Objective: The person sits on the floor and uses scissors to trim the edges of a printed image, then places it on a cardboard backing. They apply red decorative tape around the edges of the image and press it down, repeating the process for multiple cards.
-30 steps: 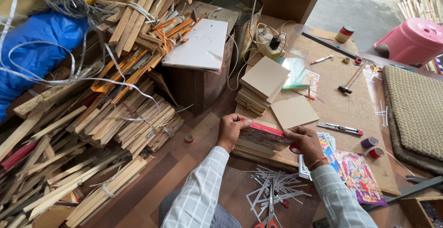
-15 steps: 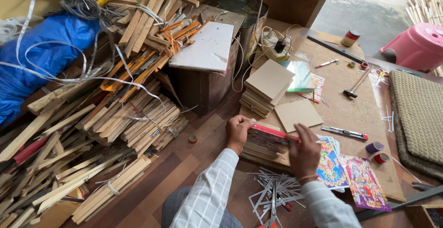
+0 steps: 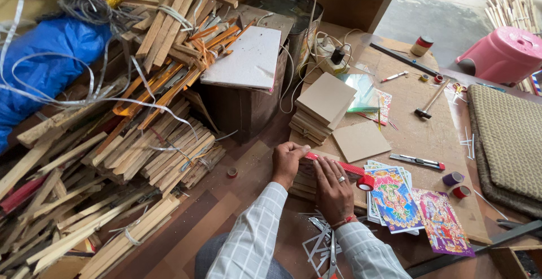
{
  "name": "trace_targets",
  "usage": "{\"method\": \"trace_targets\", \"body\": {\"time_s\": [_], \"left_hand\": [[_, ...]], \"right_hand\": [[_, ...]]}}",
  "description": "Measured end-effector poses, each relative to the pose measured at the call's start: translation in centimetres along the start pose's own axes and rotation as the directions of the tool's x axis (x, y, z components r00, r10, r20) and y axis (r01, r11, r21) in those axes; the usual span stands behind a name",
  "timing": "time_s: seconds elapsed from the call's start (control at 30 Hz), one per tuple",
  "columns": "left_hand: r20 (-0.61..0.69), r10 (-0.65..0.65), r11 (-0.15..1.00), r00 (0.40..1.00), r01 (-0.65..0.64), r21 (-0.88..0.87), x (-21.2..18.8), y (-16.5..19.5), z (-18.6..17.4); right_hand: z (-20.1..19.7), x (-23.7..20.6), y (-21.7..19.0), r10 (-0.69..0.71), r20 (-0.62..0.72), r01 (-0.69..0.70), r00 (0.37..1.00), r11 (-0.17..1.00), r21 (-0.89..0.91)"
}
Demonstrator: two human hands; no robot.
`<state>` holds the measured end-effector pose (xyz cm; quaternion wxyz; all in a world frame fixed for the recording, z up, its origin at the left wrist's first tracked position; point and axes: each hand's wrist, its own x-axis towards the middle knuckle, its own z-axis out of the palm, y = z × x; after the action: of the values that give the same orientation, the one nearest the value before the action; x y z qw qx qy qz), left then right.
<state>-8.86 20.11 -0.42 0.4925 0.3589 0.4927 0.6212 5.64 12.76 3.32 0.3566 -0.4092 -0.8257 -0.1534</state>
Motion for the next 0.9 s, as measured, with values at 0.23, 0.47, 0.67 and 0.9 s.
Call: {"method": "trace_targets", "body": {"time_s": [0.23,0.47,0.67,0.9], "left_hand": [[-0.002,-0.059,0.997,0.998,0.058,-0.05,0.3,-0.5,-0.1],[-0.147,0.046,0.964,0.988,-0.005,0.267,0.0,1.9,0.4],[0.453,0.592,0.304,0.667,-0.705,0.641,-4.3,2.7,-1.8],[0.6,0.607,0.063,0.522,-0.784,0.618,-3.1,0.9,-1.8]], "right_hand": [[0.9,1.1,0.9,0.147,-0.063,-0.144,0.987,0.988,0.046],[1.3,1.8,2.8,0.371,0.185,-0.4,0.91,0.904,0.151],[2.0,2.3,4.2,0.368,0.31,-0.416,0.876,0.904,0.102],[1.5,2.8,3.8,0.24,0.318,-0.287,0.917,0.951,0.112]]}}
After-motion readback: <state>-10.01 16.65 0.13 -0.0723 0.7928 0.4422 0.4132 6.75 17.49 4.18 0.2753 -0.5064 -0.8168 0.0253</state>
